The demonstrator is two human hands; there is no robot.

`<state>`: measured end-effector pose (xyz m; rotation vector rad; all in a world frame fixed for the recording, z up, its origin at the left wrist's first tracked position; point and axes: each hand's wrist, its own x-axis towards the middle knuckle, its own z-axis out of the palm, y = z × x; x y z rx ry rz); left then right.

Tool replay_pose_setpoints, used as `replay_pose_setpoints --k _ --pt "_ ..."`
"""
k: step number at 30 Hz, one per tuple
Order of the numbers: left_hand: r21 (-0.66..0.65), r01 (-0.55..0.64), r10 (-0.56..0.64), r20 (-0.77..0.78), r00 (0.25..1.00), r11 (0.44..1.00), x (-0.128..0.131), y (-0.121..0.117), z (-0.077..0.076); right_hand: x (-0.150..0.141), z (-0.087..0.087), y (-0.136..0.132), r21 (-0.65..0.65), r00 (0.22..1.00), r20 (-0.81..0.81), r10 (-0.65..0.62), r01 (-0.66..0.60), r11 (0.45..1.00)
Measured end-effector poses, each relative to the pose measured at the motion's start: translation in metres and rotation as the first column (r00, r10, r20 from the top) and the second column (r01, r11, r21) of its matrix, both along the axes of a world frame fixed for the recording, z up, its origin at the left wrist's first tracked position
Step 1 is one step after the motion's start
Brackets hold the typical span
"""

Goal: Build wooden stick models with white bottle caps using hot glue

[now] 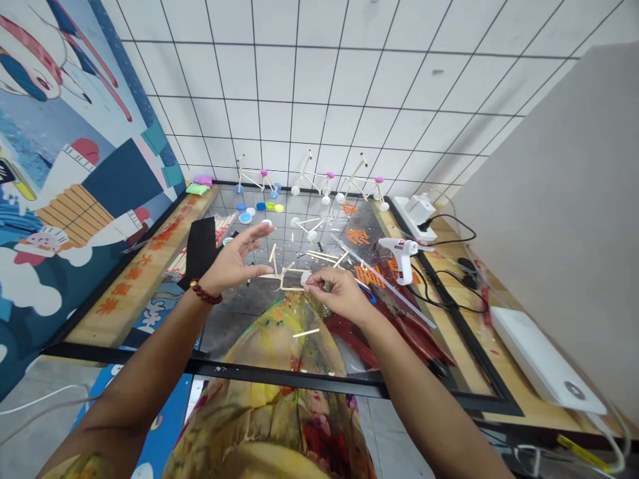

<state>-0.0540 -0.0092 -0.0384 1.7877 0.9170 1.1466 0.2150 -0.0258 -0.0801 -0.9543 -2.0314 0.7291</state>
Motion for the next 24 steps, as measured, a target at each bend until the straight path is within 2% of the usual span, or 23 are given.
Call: replay_pose_setpoints --k 3,11,24 --pt "-0.049 0.022 -0.021 0.029 0.999 0.999 -0.003 0.009 -0.002 0.000 0.001 0.000 -0.005 1.000 -0.015 0.000 0.000 1.000" --pt "-0.086 0.029 -0.027 0.030 0.999 0.996 -0.003 0.014 -0.012 0.002 0.001 0.003 -0.025 1.000 -0.001 0.006 -0.006 1.000" --pt "-0.092 0.018 -0.016 0.020 1.000 0.996 -0.002 0.014 -0.013 0.004 0.000 0.003 -0.044 1.000 0.000 -0.005 0.005 0.999"
